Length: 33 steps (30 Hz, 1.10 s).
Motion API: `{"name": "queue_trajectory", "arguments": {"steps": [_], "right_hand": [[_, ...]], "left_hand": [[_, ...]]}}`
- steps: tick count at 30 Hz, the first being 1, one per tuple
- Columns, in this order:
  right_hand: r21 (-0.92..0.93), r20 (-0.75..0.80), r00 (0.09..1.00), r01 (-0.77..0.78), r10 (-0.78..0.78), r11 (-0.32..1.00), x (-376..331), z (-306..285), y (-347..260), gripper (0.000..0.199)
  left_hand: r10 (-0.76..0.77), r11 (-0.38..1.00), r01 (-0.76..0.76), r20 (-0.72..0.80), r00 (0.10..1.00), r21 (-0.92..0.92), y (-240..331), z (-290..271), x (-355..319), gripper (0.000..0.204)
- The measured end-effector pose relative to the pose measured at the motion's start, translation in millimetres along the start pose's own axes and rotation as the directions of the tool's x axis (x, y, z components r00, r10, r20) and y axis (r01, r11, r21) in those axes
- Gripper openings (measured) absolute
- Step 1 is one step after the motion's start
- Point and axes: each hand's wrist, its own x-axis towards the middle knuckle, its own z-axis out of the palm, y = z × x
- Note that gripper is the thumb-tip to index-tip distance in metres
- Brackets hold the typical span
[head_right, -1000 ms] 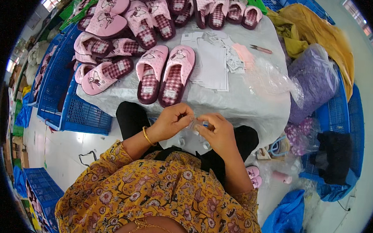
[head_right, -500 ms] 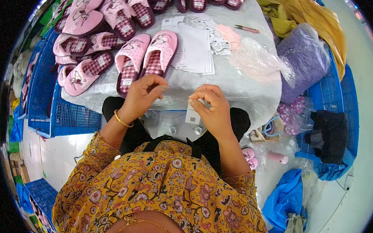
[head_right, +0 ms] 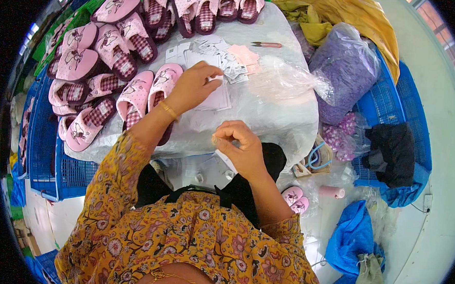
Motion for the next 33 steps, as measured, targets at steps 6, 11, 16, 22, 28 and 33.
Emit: {"name": "queue_trajectory", "arguments": {"steps": [6, 11, 16, 22, 28, 33], "right_hand": [[0.005, -0.091, 0.993, -0.078, 0.078, 0.997, -18, -15, 4, 0.010], [0.033, -0.145, 0.985, -0.090, 0.094, 0.995, -28, -31, 12, 0.010], [0.070, -0.161, 0.977, -0.129, 0.139, 0.989, -27, -27, 11, 0.009], [0.055, -0.181, 0.978, -0.097, 0.105, 0.994, -26, -23, 10, 0.009], [0.127, -0.217, 0.965, -0.118, 0.144, 0.985, -25, -17, 4, 0.012], [0.318, -0.246, 0.944, -0.134, 0.218, 0.939, -10, -15, 2, 0.021]], "left_hand": [[0.055, 0.903, -0.080, 0.070, 0.996, 0.423, -16, 55, 61, 0.041], [0.115, 0.816, -0.196, 0.180, 0.977, 0.544, -23, 63, 68, 0.026], [0.211, 0.746, -0.239, 0.119, 0.970, 0.622, -21, 62, 60, 0.018], [0.204, 0.893, -0.135, -0.118, 0.972, 0.430, -17, 51, 43, 0.011], [0.199, 0.917, -0.119, -0.179, 0.963, 0.380, -4, 20, 11, 0.011], [0.562, 0.820, -0.472, -0.301, 0.771, 0.322, 17, -7, -49, 0.021]]}}
